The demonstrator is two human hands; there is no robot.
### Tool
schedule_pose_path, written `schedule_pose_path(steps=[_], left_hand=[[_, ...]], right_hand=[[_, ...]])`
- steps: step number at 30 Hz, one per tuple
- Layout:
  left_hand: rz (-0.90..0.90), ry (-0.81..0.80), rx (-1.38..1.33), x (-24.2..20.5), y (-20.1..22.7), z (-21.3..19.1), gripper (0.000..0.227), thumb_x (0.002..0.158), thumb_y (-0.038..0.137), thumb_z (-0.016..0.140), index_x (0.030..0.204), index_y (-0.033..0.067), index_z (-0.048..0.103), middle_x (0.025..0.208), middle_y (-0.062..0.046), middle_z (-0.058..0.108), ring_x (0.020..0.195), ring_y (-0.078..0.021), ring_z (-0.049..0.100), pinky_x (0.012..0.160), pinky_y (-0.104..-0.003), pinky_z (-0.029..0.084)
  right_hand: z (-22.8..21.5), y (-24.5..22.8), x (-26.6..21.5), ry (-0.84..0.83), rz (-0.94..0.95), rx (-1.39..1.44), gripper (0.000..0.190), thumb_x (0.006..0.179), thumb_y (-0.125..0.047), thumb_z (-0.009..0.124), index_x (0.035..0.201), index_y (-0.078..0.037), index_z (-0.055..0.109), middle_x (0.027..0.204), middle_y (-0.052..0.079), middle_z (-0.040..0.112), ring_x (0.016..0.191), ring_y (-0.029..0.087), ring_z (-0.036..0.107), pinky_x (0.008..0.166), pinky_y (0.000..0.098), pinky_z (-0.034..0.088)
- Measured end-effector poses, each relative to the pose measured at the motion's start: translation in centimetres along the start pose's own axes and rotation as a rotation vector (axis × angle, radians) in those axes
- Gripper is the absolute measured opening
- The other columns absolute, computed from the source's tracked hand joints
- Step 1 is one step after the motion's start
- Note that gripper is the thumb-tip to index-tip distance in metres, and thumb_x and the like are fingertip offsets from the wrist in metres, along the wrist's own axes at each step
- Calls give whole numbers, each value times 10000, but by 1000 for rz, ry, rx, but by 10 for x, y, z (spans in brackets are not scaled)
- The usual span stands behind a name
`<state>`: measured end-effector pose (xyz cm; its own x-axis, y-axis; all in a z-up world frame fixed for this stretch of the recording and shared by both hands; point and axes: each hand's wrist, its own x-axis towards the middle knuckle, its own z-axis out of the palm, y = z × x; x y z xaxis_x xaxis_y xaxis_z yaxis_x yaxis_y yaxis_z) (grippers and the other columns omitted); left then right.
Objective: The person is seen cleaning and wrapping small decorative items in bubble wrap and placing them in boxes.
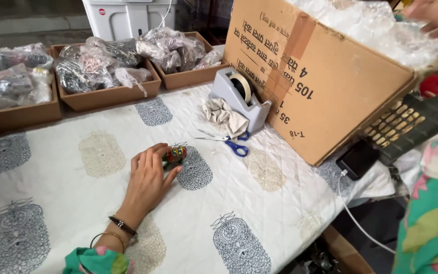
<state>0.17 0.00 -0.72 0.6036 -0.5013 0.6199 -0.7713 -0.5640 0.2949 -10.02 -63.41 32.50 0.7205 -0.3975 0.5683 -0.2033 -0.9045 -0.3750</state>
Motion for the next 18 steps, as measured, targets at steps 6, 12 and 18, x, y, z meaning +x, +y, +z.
schedule_pose_path(steps=[6, 12, 18], left_hand=[[35, 34, -26, 2, 4, 0, 569, 926, 443, 647, 1291, 17, 555, 1322, -105, 592, 1175, -263, 554, 1051, -428, 365], [24, 29, -13, 4, 4, 1, 576, 915, 446, 654, 1292, 22, 553, 1317, -99, 592, 1171, -261, 553, 1048, -424, 364], [19, 8, -18, 2, 2, 2, 581, 924, 452, 647, 1299, 20, 550, 1318, -105, 587, 1180, -265, 546, 1051, -421, 361]], right_hand=[[22, -49, -35, -177, 199, -273, 619, 839, -422, 884, 1299, -58, 683, 1095, 165, 714, 834, 280, 712, 697, 415, 576], [47, -12, -23, -68, -190, -309, 302, 820, -221, 873, 1084, -86, 819, 931, 116, 782, 846, 224, 720, 757, 384, 554], [35, 15, -3, 569, -123, 279, 162, 884, -205, 805, 968, -78, 749, 861, -1, 742, 798, 120, 710, 739, 291, 568]])
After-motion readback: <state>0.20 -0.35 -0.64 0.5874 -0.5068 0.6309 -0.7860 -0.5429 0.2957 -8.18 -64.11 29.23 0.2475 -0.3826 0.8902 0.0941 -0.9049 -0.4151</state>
